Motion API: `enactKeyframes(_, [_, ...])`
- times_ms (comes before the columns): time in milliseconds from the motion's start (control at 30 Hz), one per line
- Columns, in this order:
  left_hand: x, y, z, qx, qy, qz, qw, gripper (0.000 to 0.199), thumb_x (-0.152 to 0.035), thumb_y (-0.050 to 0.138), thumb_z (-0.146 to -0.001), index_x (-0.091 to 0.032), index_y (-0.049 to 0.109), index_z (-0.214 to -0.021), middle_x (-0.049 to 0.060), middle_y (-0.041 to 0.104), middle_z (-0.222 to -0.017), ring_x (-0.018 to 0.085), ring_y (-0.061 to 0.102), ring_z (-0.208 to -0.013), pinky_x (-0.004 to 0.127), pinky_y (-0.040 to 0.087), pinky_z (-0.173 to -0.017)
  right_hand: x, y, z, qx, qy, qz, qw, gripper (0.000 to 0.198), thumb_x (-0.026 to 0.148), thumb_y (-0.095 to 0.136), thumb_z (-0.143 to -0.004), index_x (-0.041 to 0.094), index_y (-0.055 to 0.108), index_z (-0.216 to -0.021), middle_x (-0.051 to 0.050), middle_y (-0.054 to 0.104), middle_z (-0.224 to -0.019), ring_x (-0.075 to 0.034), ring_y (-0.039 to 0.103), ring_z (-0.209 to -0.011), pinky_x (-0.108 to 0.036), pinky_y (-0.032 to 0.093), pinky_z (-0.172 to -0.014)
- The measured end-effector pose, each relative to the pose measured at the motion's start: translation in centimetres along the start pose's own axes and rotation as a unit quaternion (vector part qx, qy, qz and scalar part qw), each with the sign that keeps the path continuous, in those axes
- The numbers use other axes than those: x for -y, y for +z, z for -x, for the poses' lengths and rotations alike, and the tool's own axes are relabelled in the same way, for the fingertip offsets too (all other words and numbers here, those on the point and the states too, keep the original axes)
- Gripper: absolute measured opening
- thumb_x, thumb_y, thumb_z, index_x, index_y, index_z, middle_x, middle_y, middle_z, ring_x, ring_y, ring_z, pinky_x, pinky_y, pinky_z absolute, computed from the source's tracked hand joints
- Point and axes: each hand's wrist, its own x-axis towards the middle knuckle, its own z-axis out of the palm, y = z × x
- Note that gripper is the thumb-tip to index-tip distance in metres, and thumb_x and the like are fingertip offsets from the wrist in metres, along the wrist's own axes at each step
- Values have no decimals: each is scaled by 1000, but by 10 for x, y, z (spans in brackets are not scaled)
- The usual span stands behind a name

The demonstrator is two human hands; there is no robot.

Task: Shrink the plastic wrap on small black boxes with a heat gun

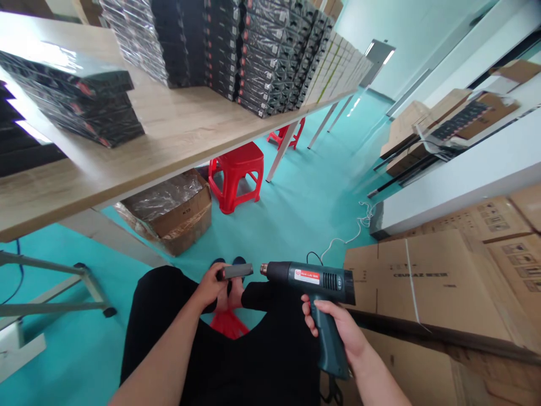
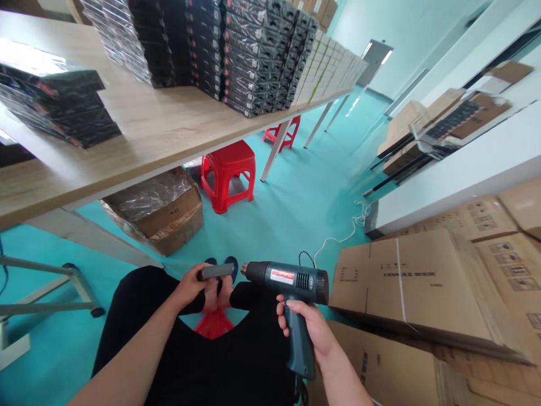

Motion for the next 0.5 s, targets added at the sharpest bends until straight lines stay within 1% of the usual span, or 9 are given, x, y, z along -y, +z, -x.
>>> enactKeyframes(67, [4,-1,-1,9,37,-13,999,31,-18,65,-69,-18,66,-100,7,66,-103,24,60,-102,40,43,-96,2,-1,-2,1,1,0,1000,27,29,59,-82,13,68,-102,-6,65,-83,-13,59,-63,-23,46,-53])
enactKeyframes(133, [8,-2,-1,18,50,-10,999,32,-17,62,-72,-18,64,-103,7,65,-106,23,59,-103,40,43,-96,3,-1,-3,7,-2,5,1000,28,29,59,-82,13,67,-103,-6,65,-84,-14,59,-64,-23,46,-54])
enactKeyframes(333, [8,-2,-1,28,49,-20,998,35,-12,58,-71,-18,63,-105,7,65,-107,22,59,-103,39,43,-96,4,2,-2,27,16,15,999,27,29,59,-82,13,67,-103,-6,65,-84,-13,59,-63,-22,46,-53])
enactKeyframes(500, [7,-1,-1,31,54,-34,997,36,-9,57,-69,-18,65,-103,7,65,-105,22,59,-104,40,43,-97,5,8,-3,6,15,27,1000,27,29,60,-79,13,68,-99,-7,66,-81,-13,59,-61,-22,46,-50])
